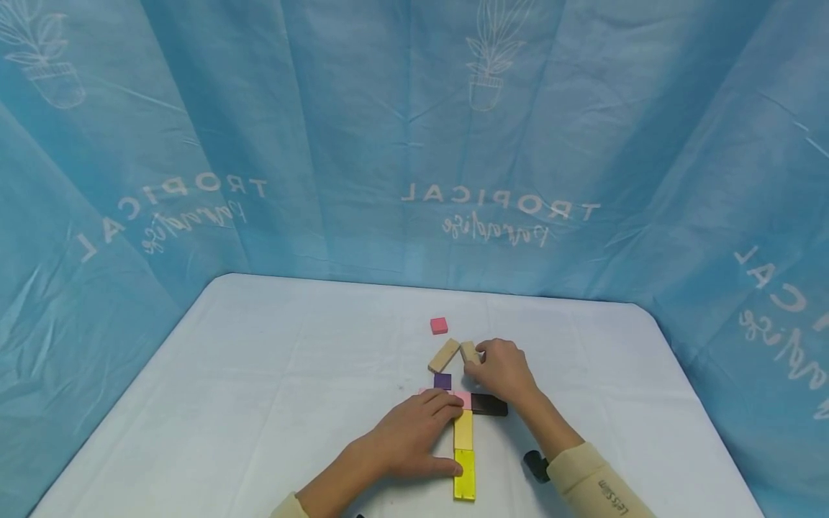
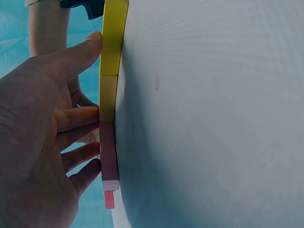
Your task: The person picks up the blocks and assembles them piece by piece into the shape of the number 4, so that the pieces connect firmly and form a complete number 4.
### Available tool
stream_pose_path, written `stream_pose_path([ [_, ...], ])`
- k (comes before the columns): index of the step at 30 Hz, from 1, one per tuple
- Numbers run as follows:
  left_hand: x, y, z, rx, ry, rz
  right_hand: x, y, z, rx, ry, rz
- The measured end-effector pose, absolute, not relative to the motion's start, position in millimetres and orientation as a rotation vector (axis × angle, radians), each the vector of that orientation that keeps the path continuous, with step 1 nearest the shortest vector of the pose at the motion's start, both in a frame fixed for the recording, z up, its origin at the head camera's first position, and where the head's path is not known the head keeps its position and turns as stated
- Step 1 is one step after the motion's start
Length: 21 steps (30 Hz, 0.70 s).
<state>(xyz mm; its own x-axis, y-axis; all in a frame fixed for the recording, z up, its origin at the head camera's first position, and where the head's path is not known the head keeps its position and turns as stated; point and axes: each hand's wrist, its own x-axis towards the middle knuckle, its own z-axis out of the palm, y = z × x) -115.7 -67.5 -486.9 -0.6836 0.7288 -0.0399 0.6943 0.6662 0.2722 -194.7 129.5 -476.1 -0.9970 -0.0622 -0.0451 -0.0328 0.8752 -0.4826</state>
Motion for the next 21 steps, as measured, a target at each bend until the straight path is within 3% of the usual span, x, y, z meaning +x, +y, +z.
stream_pose_path([
  [21,-116.6,-68.1,-487.0,1.164,2.711,0.352,-187.5,118.1,-481.6,-0.117,3.008,-0.741],
])
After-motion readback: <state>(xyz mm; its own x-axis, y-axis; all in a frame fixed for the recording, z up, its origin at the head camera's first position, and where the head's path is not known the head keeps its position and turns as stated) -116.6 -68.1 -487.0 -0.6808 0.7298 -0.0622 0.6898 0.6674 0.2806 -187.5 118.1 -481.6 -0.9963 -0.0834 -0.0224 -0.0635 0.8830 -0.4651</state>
